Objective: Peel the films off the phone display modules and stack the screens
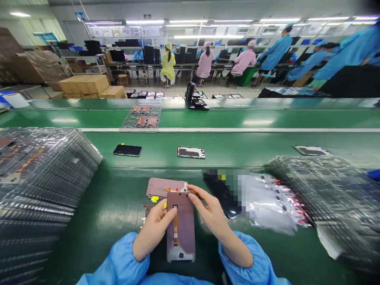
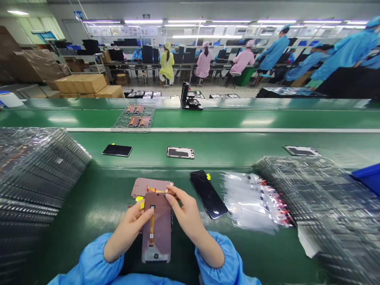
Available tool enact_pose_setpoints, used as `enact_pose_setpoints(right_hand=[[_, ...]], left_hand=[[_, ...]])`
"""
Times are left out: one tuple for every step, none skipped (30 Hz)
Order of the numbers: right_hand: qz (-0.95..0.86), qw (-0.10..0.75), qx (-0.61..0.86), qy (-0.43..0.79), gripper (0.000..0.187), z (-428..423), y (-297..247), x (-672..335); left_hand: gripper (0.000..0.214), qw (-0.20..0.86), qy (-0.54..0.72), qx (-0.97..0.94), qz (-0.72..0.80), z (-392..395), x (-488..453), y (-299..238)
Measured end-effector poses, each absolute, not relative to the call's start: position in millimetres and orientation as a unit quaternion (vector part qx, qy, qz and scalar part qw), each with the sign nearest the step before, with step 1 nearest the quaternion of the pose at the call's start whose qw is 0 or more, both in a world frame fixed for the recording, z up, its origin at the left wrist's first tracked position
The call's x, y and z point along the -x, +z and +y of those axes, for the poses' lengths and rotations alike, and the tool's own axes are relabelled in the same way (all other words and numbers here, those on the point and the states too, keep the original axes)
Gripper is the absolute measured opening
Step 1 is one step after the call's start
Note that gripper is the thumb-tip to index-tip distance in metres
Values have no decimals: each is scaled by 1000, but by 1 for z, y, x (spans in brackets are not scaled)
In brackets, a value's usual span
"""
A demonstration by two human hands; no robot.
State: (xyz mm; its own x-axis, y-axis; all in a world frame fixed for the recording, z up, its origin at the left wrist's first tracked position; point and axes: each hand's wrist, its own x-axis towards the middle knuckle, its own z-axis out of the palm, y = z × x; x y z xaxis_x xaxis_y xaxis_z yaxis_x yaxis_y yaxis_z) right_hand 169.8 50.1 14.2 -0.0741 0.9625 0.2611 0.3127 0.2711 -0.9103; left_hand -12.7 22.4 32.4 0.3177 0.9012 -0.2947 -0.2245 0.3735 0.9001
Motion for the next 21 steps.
enact_pose_setpoints(right_hand=[[-668, 480, 492, 286, 23, 51, 14, -171], [-690, 491, 489, 209, 20, 50, 14, -171], [-711, 496, 481, 126, 18, 47, 13, -170], [-732, 494, 467, 48, 17, 43, 12, -168], [-755, 484, 442, -12, 21, 38, 12, -165], [-780, 472, 408, -46, 27, 32, 13, -162], [-803, 462, 373, -50, 30, 26, 15, -159], [-818, 459, 345, -29, 31, 21, 18, -157], [-819, 466, 334, 8, 28, 18, 22, -155], [-807, 481, 339, 53, 24, 17, 25, -154], [-784, 497, 358, 102, 19, 19, 28, -155], [-759, 507, 382, 148, 14, 22, 31, -156], [-736, 508, 405, 188, 12, 27, 32, -158], [-720, 503, 423, 222, 12, 33, 33, -161], [-713, 491, 433, 251, 11, 39, 32, -163], [-714, 474, 435, 275, 9, 44, 32, -166], [-721, 458, 430, 291, 8, 48, 31, -168], [-733, 447, 420, 294, 9, 51, 30, -170], [-749, 444, 407, 277, 11, 52, 29, -170], [-768, 450, 392, 234, 12, 51, 28, -170], [-786, 460, 378, 167, 14, 49, 27, -169]], left_hand=[[41, 707, 394, -409, 421, 21, 13, 32], [40, 699, 397, -421, 420, 21, 13, 31], [39, 687, 402, -431, 424, 21, 13, 29], [39, 674, 408, -437, 434, 22, 13, 27], [40, 660, 414, -442, 445, 23, 13, 25], [40, 645, 419, -446, 458, 25, 13, 23], [40, 632, 420, -450, 470, 27, 13, 22], [39, 625, 419, -455, 476, 28, 13, 21], [37, 624, 415, -461, 475, 30, 14, 20], [36, 627, 408, -470, 469, 31, 14, 21], [34, 632, 398, -481, 459, 31, 14, 21], [32, 638, 385, -494, 449, 30, 15, 23], [32, 645, 366, -507, 439, 28, 15, 24], [31, 650, 345, -520, 432, 26, 15, 26], [32, 654, 324, -533, 428, 24, 15, 27], [33, 653, 305, -545, 428, 22, 16, 28], [33, 650, 288, -557, 430, 20, 16, 29], [33, 643, 276, -568, 434, 19, 17, 29], [33, 635, 267, -578, 438, 18, 18, 30], [33, 629, 259, -586, 441, 17, 18, 29], [32, 626, 255, -588, 444, 17, 18, 29]])
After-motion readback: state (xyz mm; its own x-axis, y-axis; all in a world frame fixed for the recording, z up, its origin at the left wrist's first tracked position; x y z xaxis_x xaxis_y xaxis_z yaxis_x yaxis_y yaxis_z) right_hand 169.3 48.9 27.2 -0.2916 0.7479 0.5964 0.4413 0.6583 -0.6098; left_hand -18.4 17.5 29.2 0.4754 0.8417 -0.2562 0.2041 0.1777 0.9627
